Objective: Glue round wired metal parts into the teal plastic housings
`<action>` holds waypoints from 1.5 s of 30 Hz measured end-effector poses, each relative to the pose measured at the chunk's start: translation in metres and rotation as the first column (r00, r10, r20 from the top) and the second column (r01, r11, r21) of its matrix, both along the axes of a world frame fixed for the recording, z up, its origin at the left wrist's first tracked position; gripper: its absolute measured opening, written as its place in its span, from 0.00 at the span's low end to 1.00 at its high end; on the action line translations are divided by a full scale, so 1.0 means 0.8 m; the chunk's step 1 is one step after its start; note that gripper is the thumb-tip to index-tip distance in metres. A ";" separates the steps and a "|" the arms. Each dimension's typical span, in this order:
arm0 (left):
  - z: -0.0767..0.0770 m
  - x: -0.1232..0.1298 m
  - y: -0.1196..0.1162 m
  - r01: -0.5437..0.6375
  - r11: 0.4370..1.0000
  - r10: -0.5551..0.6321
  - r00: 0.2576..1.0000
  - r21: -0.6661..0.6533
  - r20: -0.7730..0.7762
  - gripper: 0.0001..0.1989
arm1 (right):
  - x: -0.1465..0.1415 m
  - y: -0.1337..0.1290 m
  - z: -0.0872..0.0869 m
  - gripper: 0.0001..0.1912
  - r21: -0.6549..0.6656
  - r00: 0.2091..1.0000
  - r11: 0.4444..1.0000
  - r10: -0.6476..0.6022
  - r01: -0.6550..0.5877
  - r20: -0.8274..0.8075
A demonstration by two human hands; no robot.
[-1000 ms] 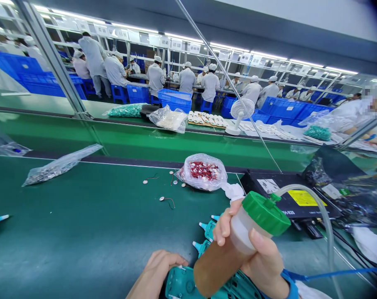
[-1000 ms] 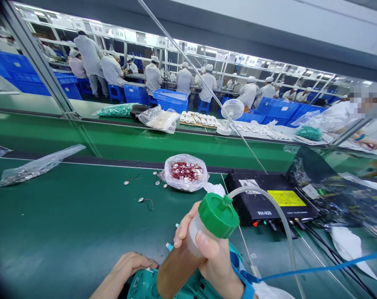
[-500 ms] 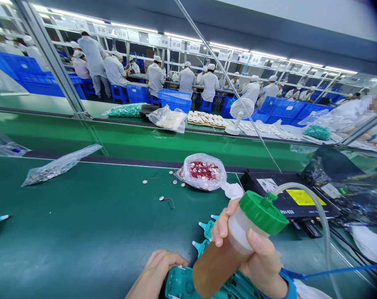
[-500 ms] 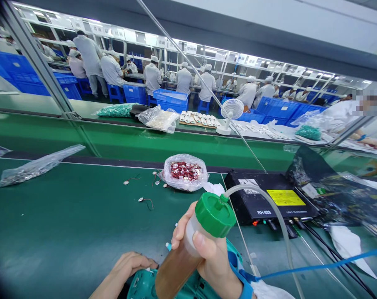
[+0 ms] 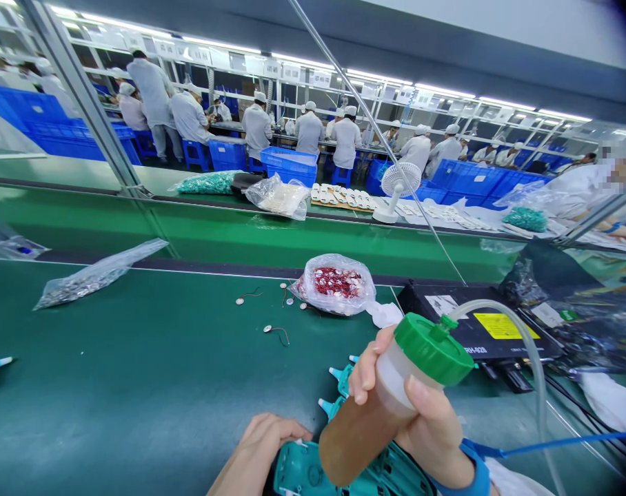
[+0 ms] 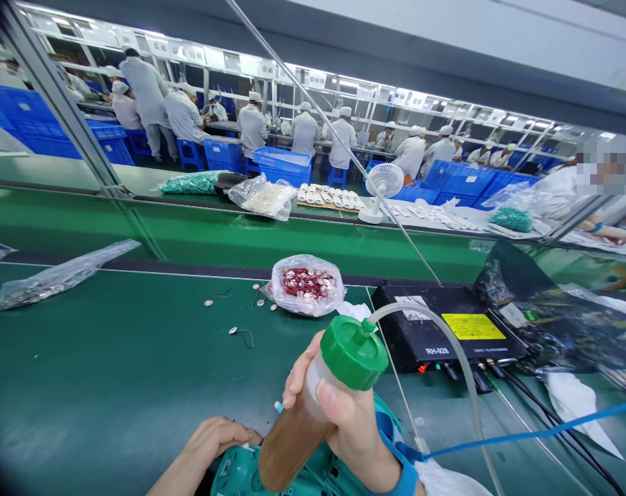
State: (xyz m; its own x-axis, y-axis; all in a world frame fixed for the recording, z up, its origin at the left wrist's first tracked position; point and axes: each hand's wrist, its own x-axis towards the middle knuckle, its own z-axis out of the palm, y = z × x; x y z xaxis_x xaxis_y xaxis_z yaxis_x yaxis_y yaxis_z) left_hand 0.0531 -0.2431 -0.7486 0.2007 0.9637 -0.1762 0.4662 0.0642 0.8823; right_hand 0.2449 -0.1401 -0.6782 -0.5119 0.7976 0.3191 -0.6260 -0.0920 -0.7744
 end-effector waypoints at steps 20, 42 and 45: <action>-0.004 -0.001 0.001 0.001 0.999 -0.001 1.000 0.039 0.004 0.18 | -0.007 -0.013 0.013 0.17 0.069 0.994 0.995 -0.080 0.075 0.073; -0.005 -0.001 0.000 -0.015 0.993 0.015 1.000 0.116 0.002 0.19 | -0.007 -0.016 0.000 0.18 0.073 0.992 0.993 -0.094 0.088 0.083; -0.004 -0.001 0.000 -0.018 0.991 0.018 1.000 0.130 0.003 0.18 | -0.007 -0.017 -0.001 0.17 0.072 0.993 0.993 -0.094 0.089 0.070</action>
State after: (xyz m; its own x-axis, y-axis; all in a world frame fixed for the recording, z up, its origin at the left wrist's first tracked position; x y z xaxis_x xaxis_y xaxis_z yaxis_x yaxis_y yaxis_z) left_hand 0.0523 -0.2431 -0.7518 0.1834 0.9818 -0.0484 0.4641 -0.0431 0.8847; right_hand 0.2392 -0.1534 -0.6792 -0.4615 0.8198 0.3391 -0.5712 0.0179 -0.8206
